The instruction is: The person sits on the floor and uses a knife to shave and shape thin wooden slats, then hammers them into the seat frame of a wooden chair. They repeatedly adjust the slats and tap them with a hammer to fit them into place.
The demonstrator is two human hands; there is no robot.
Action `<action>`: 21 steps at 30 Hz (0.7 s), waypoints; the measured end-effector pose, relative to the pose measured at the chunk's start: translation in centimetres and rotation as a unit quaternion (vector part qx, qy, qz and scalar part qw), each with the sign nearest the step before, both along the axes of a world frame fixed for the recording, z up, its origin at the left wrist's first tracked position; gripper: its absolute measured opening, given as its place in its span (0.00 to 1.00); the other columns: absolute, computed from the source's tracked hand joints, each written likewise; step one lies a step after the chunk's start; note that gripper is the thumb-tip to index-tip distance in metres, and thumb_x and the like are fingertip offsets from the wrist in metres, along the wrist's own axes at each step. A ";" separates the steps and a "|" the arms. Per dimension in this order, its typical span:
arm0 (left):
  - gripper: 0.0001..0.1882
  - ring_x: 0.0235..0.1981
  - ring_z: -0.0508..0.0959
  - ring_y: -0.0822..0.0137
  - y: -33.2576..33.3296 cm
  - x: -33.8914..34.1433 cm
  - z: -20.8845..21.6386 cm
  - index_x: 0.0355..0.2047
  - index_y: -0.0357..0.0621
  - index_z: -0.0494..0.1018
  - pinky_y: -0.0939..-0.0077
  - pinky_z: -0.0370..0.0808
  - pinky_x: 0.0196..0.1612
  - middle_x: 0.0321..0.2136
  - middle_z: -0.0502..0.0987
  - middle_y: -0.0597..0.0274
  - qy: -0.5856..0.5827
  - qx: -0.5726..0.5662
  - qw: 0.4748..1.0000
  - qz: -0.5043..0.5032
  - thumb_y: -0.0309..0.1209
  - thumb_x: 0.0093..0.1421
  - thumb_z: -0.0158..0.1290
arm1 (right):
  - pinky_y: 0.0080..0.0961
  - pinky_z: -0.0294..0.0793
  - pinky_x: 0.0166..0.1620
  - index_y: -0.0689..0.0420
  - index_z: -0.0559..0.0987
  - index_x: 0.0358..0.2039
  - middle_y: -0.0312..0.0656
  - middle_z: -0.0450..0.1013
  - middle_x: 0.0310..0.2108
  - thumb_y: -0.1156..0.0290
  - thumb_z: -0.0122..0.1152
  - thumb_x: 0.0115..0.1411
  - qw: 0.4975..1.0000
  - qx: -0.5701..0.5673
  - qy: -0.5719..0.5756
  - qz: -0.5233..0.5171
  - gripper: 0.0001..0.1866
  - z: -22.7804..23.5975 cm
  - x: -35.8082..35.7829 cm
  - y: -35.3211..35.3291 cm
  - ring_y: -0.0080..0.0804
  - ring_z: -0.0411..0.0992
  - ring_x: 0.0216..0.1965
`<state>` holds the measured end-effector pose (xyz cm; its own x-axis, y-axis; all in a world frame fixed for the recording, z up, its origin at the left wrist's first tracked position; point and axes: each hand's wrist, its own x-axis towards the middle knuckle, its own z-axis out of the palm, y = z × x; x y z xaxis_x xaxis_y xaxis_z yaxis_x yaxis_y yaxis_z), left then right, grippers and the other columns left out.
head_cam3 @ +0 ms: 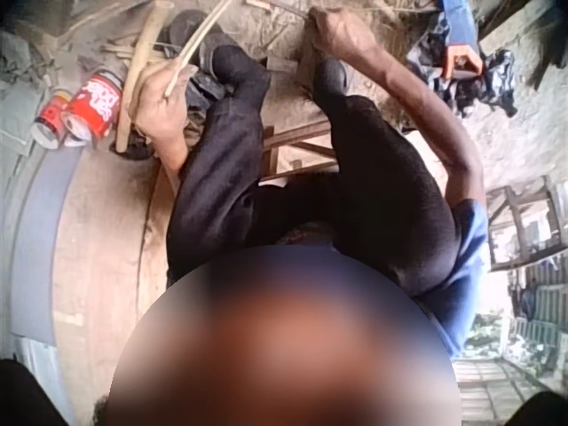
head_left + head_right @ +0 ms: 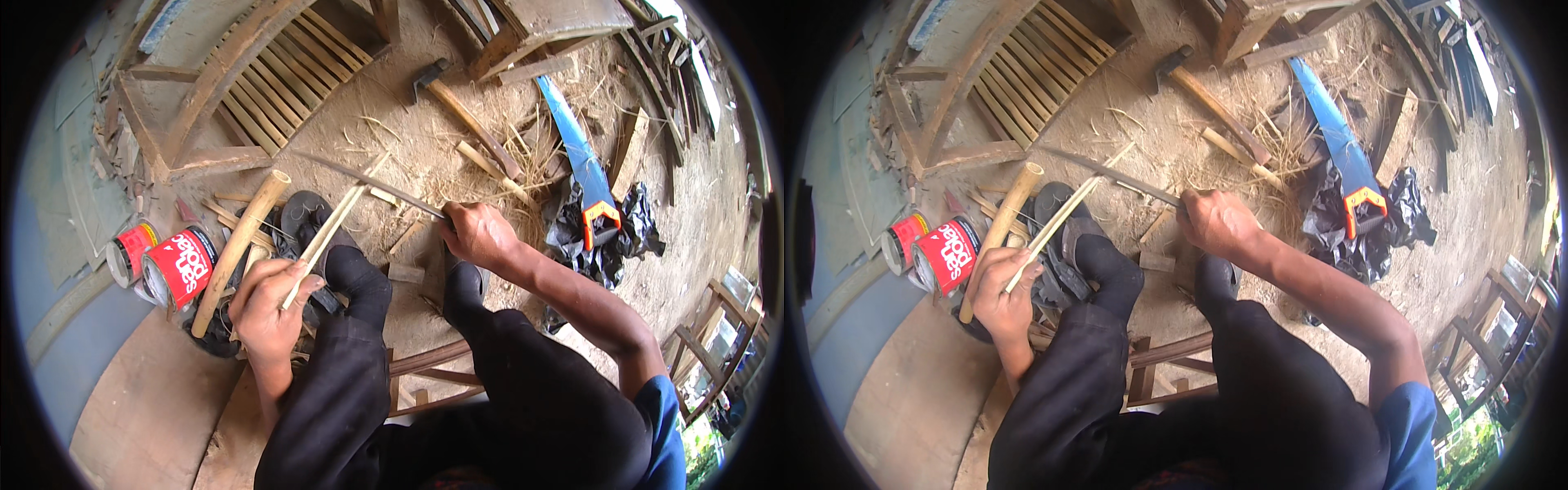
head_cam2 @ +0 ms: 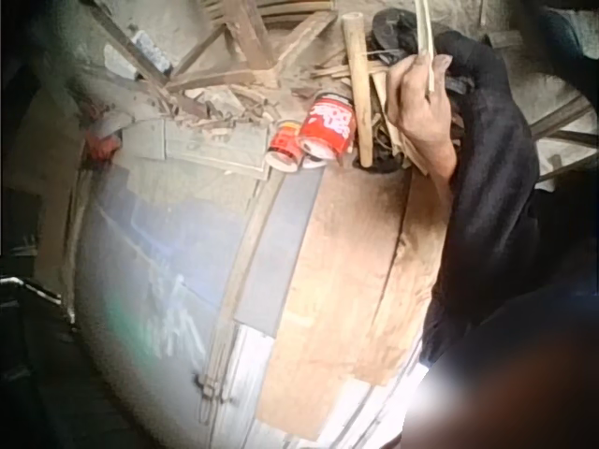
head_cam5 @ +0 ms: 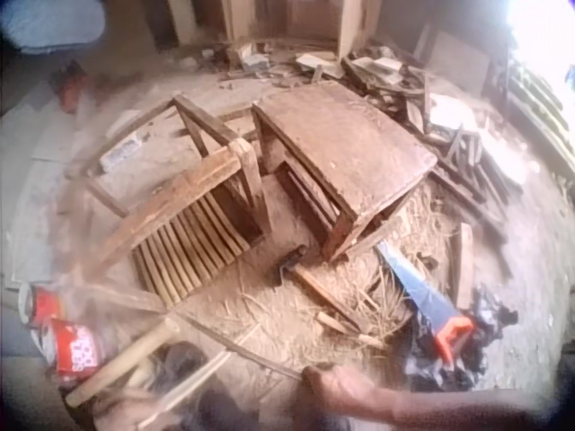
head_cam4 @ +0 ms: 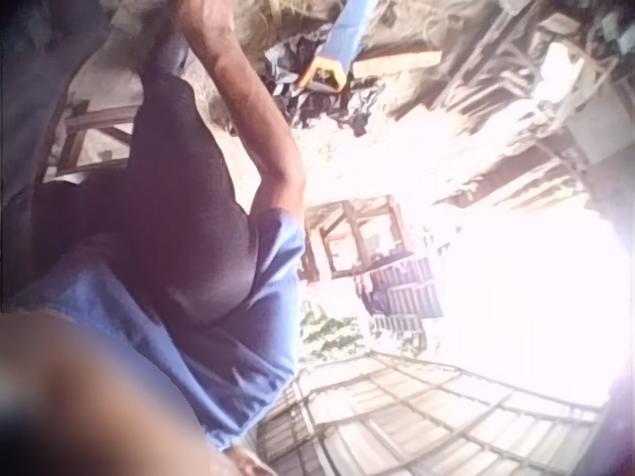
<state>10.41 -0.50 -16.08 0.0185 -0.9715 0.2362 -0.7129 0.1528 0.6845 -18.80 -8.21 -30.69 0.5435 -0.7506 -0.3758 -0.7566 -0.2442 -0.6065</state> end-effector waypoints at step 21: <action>0.18 0.29 0.81 0.59 -0.3 0.5 -0.2 0.40 0.38 0.80 0.70 0.78 0.32 0.31 0.80 0.52 0.017 0.005 1.000 -0.015 0.20 0.48 0.72 | 0.49 0.78 0.34 0.64 0.80 0.28 0.61 0.76 0.23 0.66 0.60 0.62 0.998 0.031 0.015 -0.046 0.13 -2.5 -3.4 1.4 0.62 0.78 0.28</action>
